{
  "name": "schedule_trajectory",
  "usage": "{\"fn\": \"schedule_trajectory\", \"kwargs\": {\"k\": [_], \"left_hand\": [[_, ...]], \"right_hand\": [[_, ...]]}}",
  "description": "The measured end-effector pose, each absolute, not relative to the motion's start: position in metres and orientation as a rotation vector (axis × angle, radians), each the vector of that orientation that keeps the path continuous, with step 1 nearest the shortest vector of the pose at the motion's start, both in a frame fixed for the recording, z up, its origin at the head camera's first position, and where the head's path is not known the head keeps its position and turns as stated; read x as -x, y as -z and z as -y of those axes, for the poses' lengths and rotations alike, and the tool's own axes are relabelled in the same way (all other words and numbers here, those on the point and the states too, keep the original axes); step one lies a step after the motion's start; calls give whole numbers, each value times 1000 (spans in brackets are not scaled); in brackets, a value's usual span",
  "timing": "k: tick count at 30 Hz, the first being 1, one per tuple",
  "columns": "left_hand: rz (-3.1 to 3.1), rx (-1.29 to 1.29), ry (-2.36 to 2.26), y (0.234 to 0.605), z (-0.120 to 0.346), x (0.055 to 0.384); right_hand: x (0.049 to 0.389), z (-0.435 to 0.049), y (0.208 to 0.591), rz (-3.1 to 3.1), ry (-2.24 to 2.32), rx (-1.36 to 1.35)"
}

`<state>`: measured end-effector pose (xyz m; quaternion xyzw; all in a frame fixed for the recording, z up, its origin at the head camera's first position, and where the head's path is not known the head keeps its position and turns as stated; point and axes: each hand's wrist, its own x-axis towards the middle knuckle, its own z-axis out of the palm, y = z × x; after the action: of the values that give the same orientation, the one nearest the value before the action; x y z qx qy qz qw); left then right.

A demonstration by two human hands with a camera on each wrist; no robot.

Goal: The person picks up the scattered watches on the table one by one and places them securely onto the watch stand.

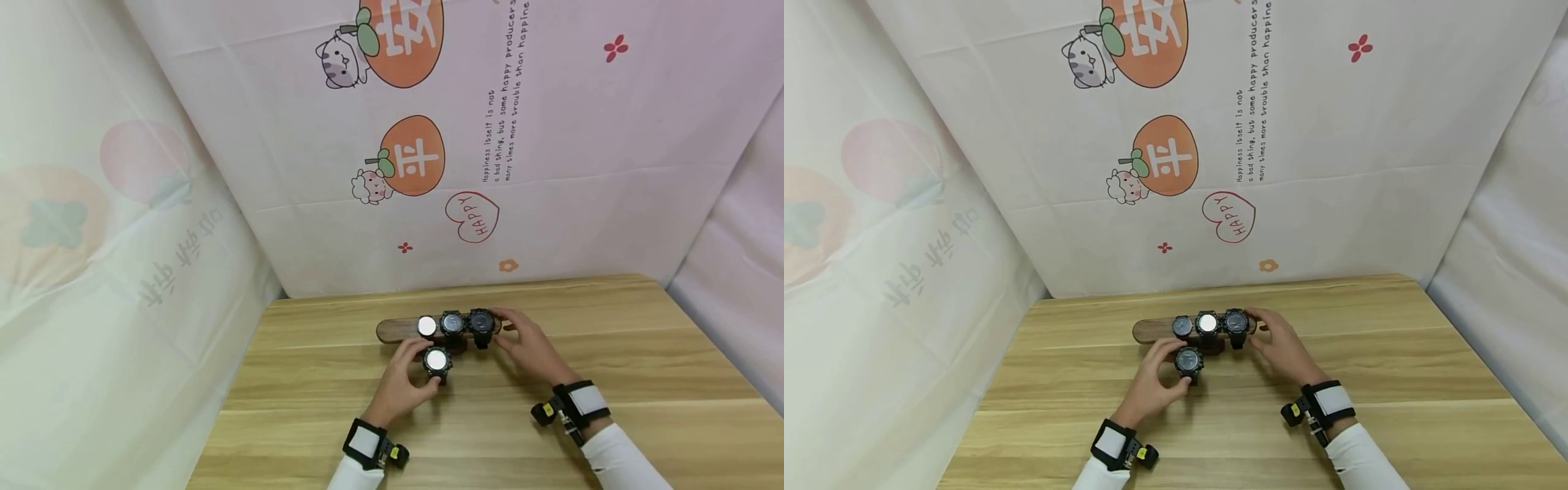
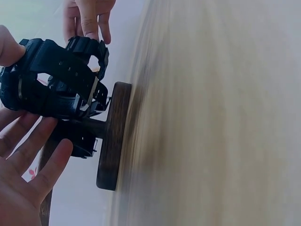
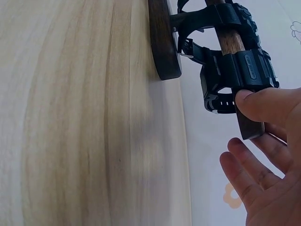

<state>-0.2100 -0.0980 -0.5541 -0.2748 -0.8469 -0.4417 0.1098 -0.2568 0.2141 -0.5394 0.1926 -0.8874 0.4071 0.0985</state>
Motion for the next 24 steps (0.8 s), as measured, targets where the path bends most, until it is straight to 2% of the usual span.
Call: {"fn": "schedule_trajectory", "kwargs": {"k": [24], "left_hand": [[2466,735,1269,553,126,210]], "right_hand": [[259,-216,541,2630,-1182,-563]]}}
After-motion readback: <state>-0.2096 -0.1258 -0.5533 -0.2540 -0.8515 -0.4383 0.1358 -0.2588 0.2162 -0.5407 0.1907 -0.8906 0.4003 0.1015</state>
